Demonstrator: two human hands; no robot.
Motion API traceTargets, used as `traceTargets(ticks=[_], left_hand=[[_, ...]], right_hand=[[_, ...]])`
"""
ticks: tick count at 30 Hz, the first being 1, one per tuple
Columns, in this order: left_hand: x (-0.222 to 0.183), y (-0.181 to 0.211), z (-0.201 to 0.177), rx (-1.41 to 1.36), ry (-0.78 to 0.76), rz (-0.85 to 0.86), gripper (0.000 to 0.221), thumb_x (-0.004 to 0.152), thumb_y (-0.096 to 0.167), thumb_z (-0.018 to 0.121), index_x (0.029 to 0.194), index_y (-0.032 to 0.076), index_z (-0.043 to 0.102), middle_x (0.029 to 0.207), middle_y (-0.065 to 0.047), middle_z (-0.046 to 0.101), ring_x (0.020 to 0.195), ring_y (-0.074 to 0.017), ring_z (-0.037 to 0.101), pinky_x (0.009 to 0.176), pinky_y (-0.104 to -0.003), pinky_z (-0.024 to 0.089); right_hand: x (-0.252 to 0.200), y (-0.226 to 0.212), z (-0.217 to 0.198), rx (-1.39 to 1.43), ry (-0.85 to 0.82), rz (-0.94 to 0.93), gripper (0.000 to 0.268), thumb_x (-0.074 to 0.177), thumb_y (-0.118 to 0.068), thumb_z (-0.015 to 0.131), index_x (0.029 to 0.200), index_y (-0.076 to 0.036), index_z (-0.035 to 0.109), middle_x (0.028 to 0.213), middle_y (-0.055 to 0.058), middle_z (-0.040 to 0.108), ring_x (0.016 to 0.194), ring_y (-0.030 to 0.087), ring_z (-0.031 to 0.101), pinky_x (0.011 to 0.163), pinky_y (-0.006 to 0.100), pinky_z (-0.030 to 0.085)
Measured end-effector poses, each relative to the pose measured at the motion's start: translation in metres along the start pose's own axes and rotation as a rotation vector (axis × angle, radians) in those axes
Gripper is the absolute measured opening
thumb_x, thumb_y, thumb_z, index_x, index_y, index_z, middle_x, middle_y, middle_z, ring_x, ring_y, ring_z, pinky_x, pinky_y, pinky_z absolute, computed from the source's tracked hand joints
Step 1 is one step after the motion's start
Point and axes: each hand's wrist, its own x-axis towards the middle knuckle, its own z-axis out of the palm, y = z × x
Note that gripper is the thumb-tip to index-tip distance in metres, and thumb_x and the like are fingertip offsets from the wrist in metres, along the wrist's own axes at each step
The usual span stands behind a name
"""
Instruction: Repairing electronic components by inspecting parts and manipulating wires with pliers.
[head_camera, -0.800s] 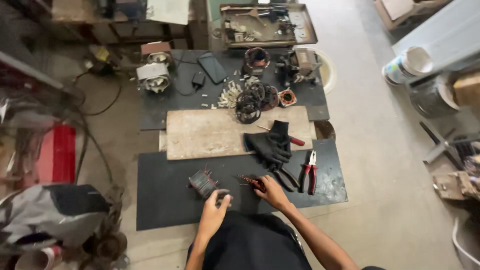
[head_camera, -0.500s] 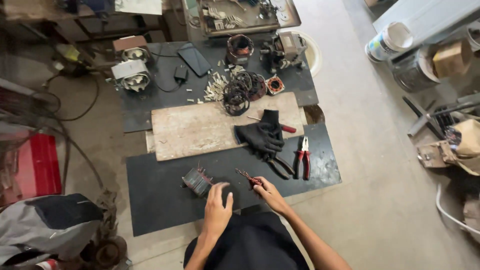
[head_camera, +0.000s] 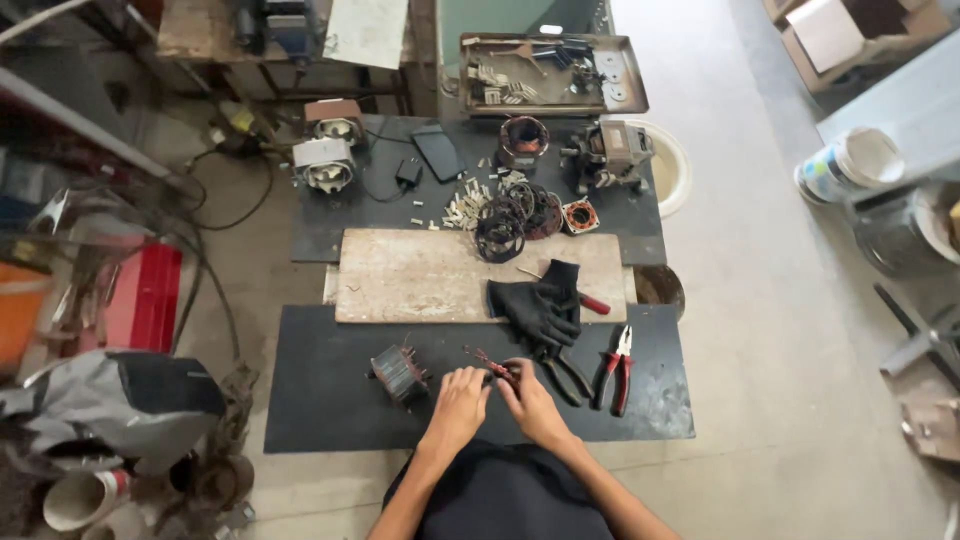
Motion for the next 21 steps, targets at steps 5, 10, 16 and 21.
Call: traceTargets(ticks=[5,10,16,21], left_hand=[[0.004,0.010,0.017,0.230,0.030,0.057,0.011,0.090,0.014,0.064,0.100,0.017,0.066,0.098,-0.004,0.064,0.097,-0.0286,0.058,0.098,-0.053,0.038],[-0.009,0.001,0.054,0.180,0.066,0.068,0.021,0.075,-0.002,0.059,0.087,0.015,0.062,0.088,-0.004,0.063,0.096,-0.0278,0.057,0.107,-0.059,0.035],[-0.024,-0.007,0.024,-0.361,0.041,-0.429,0.011,0.093,0.038,0.072,0.100,0.030,0.070,0.094,0.000,0.071,0.098,-0.0250,0.067,0.101,-0.045,0.048],[-0.038,-0.029,0.050,-0.367,0.060,-0.543,0.027,0.100,0.044,0.061,0.123,0.034,0.071,0.122,0.002,0.073,0.113,-0.0248,0.070,0.092,-0.043,0.058]], right_hand=[[0.018,0.032,-0.012,-0.504,-0.175,0.011,0.034,0.093,-0.034,0.064,0.115,-0.018,0.044,0.120,0.008,0.071,0.106,0.040,0.067,0.073,0.056,0.053],[0.068,0.038,-0.045,-0.653,-0.861,-0.104,0.037,0.084,-0.035,0.074,0.109,-0.019,0.053,0.112,0.007,0.075,0.104,0.035,0.070,0.078,0.049,0.052],[0.086,0.097,-0.013,0.047,-1.238,0.333,0.036,0.081,-0.033,0.086,0.112,-0.021,0.071,0.075,-0.006,0.070,0.068,0.006,0.068,0.053,0.018,0.054],[0.079,0.059,0.017,0.767,-0.442,0.519,0.036,0.093,-0.034,0.080,0.102,-0.003,0.064,0.067,0.005,0.054,0.050,0.008,0.055,0.036,0.014,0.036]])
